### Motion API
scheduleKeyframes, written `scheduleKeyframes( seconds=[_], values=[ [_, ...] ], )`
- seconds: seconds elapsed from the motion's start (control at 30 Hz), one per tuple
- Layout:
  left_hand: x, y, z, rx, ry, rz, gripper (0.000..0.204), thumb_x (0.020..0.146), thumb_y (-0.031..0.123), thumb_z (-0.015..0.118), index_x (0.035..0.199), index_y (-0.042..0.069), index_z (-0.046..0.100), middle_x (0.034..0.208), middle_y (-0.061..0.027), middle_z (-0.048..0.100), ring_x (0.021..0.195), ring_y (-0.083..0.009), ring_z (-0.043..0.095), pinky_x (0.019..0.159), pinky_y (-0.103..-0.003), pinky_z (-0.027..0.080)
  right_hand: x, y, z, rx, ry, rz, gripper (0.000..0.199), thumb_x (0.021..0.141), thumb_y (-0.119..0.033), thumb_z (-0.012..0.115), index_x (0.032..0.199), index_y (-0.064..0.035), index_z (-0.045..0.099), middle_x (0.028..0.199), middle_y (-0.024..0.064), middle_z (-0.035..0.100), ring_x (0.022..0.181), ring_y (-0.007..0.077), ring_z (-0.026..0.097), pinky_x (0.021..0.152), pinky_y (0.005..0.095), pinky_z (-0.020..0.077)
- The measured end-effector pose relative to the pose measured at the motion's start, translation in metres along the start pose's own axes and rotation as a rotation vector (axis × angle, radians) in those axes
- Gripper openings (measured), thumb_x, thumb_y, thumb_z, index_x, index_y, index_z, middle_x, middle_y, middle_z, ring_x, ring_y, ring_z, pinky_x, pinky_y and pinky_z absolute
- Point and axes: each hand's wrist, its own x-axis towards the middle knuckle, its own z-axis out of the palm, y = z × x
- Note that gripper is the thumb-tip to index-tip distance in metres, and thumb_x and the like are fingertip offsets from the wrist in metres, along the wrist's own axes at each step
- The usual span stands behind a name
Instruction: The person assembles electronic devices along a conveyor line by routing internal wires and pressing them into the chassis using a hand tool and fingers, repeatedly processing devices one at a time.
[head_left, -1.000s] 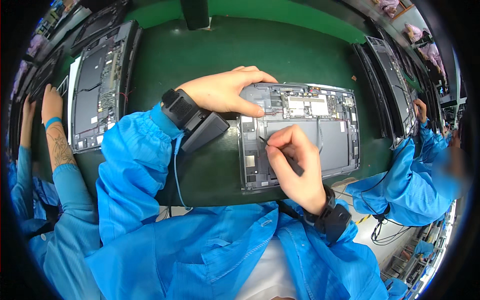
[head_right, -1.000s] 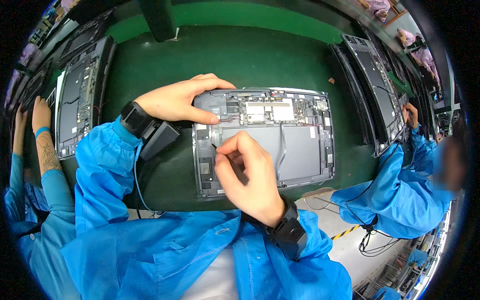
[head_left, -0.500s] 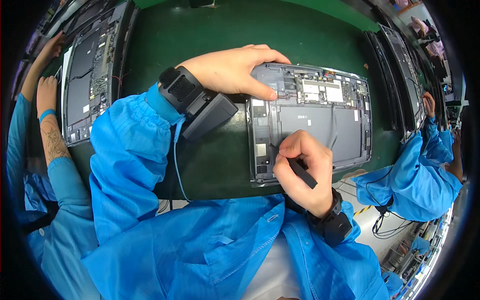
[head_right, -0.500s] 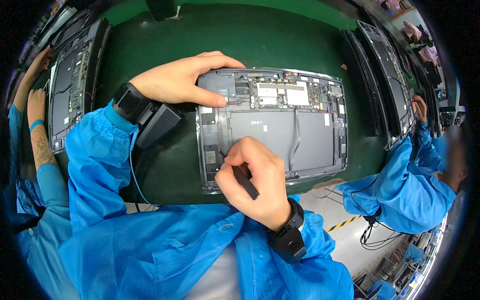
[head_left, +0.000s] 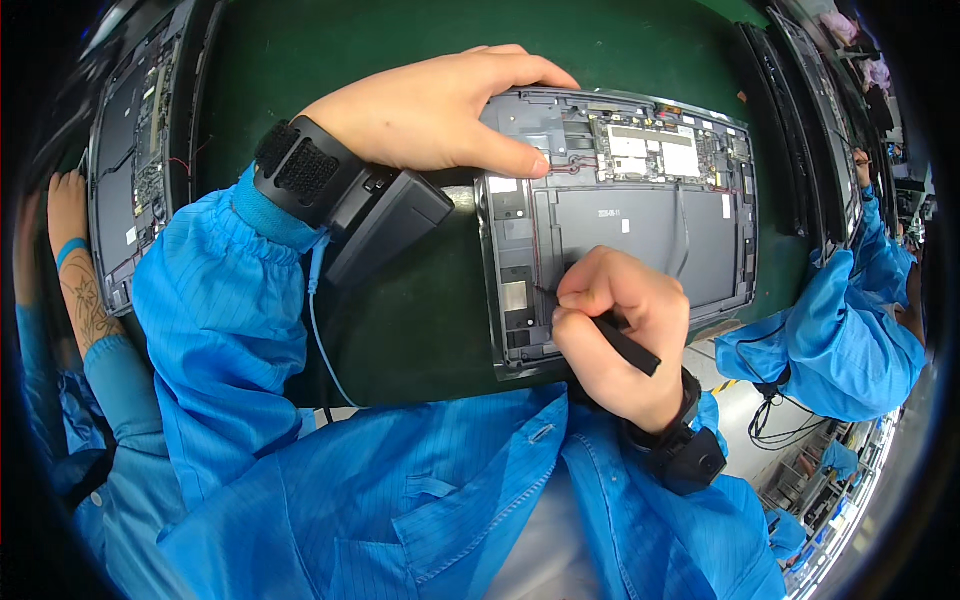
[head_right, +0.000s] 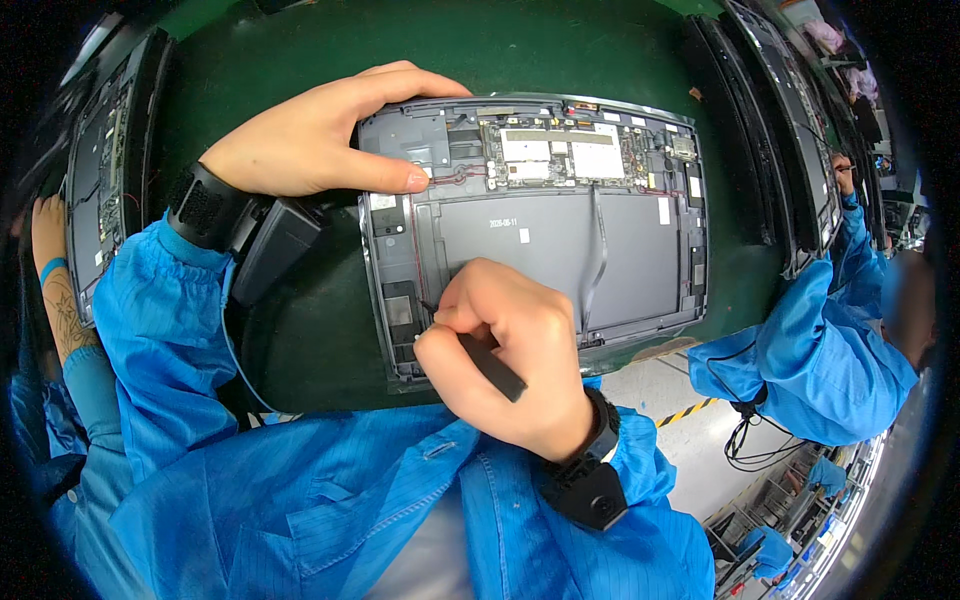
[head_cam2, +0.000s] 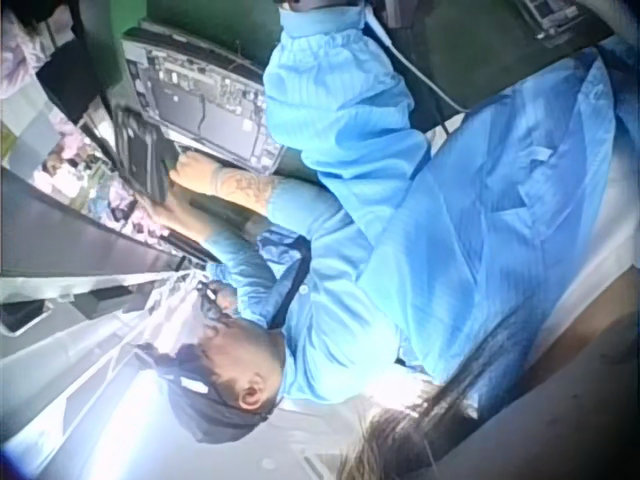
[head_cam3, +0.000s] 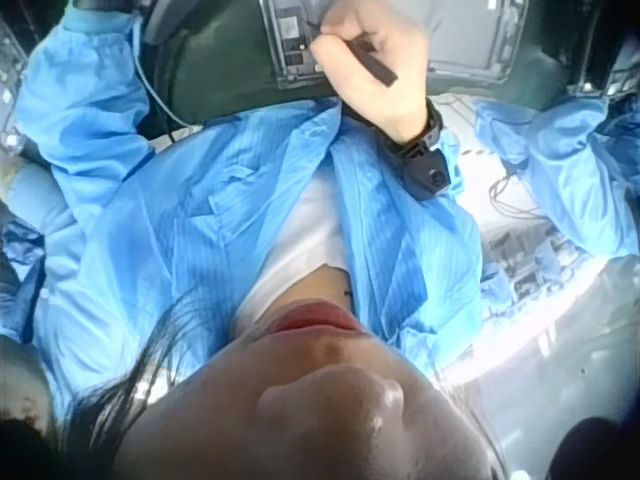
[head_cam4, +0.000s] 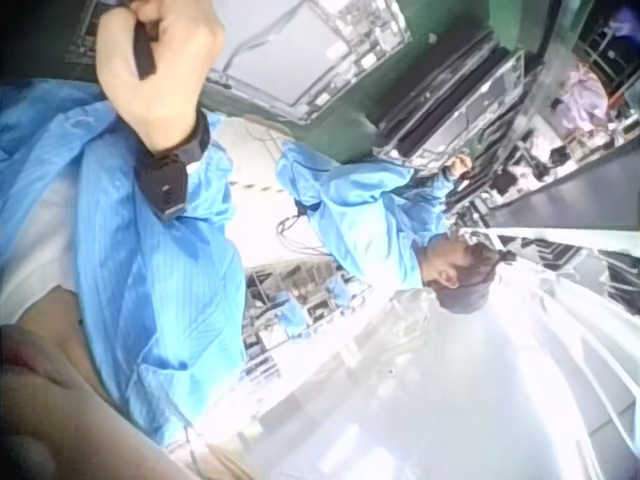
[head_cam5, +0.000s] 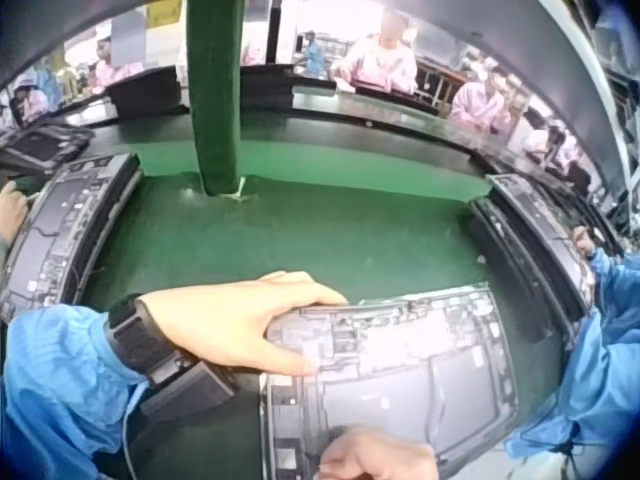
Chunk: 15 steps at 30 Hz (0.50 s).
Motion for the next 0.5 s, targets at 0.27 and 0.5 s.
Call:
scheduleKeyframes(
  seconds=[0.27, 0.5],
  values=[
    [0.002, -0.007, 0.005, -0.008, 0.03, 0.069, 0.057, 0.081, 0.018, 0.072, 0.131, 0.001, 0.051, 0.12, -0.0104, 0.054, 0.115, -0.0224, 0.051, 0.101, -0.031, 0.039, 0.004, 0.0, -0.003, 0.061, -0.032, 0.043, 0.013, 0.071, 0.005, 0.06, 0.067, 0.0005, 0.048, 0.068, 0.0112, 0.057, 0.055, 0.0177, 0.053, 0.051, 0.0285, 0.0416],
    [-0.002, -0.002, 0.002, -0.043, 0.029, 0.045, 0.057, 0.081, 0.017, 0.072, 0.131, 0.001, 0.051, 0.12, -0.0107, 0.054, 0.114, -0.0224, 0.051, 0.1, -0.032, 0.04, 0.013, -0.001, -0.013, 0.148, -0.174, 0.113, 0.015, 0.071, 0.006, 0.063, 0.068, 0.0008, 0.05, 0.071, 0.0121, 0.058, 0.057, 0.0194, 0.055, 0.053, 0.0291, 0.0437]
  ],
)
